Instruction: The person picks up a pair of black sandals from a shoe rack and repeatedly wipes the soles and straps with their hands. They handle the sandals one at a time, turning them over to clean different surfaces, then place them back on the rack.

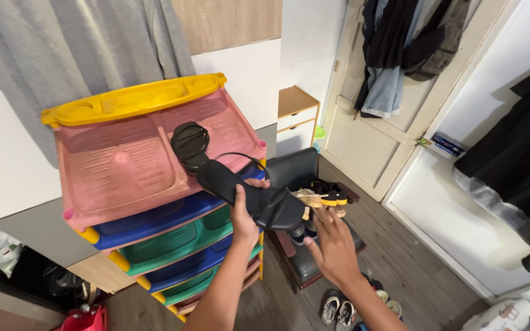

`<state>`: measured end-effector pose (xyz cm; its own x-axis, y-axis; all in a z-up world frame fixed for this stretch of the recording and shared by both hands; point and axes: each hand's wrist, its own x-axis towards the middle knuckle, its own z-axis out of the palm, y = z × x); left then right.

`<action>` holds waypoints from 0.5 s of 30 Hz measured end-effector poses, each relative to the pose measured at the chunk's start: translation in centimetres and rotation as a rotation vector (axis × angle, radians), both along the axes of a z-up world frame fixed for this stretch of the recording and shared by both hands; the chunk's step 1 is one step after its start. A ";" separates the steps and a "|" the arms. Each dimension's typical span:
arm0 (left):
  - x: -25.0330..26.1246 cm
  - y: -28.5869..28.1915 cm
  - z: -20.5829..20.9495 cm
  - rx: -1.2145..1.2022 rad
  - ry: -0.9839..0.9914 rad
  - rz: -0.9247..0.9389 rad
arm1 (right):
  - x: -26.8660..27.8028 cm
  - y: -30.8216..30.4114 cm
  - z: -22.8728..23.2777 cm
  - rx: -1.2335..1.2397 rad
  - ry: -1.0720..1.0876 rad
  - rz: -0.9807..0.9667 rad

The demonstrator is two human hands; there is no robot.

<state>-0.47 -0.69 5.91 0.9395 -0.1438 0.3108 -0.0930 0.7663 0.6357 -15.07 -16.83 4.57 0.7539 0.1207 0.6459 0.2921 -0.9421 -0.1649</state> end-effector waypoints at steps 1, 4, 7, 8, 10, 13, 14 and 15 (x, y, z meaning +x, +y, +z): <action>0.0 0.0 0.0 -0.040 -0.010 -0.041 | -0.1 -0.2 -0.2 0.019 -0.008 -0.086; -0.1 -0.5 -0.4 -0.021 -0.059 -0.052 | 0.9 1.1 0.6 0.071 0.026 -0.006; -0.3 -1.0 -0.8 0.037 -0.016 -0.088 | 2.4 2.2 1.4 0.039 0.066 0.200; -0.3 -1.1 -0.9 0.034 0.065 -0.146 | 3.0 2.4 1.7 -0.030 0.066 0.246; -0.5 -1.0 -0.7 0.071 -0.054 -0.117 | 4.1 2.2 2.0 -0.045 0.057 0.251; -0.8 -0.8 0.1 0.102 -0.121 -0.093 | 4.8 2.6 1.8 -0.046 0.061 0.228; -0.7 -0.9 0.5 0.092 -0.079 -0.098 | 5.1 2.8 1.8 -0.038 0.066 0.196; -0.4 -0.8 0.3 0.091 -0.077 -0.098 | 4.8 2.8 1.6 -0.039 0.068 0.197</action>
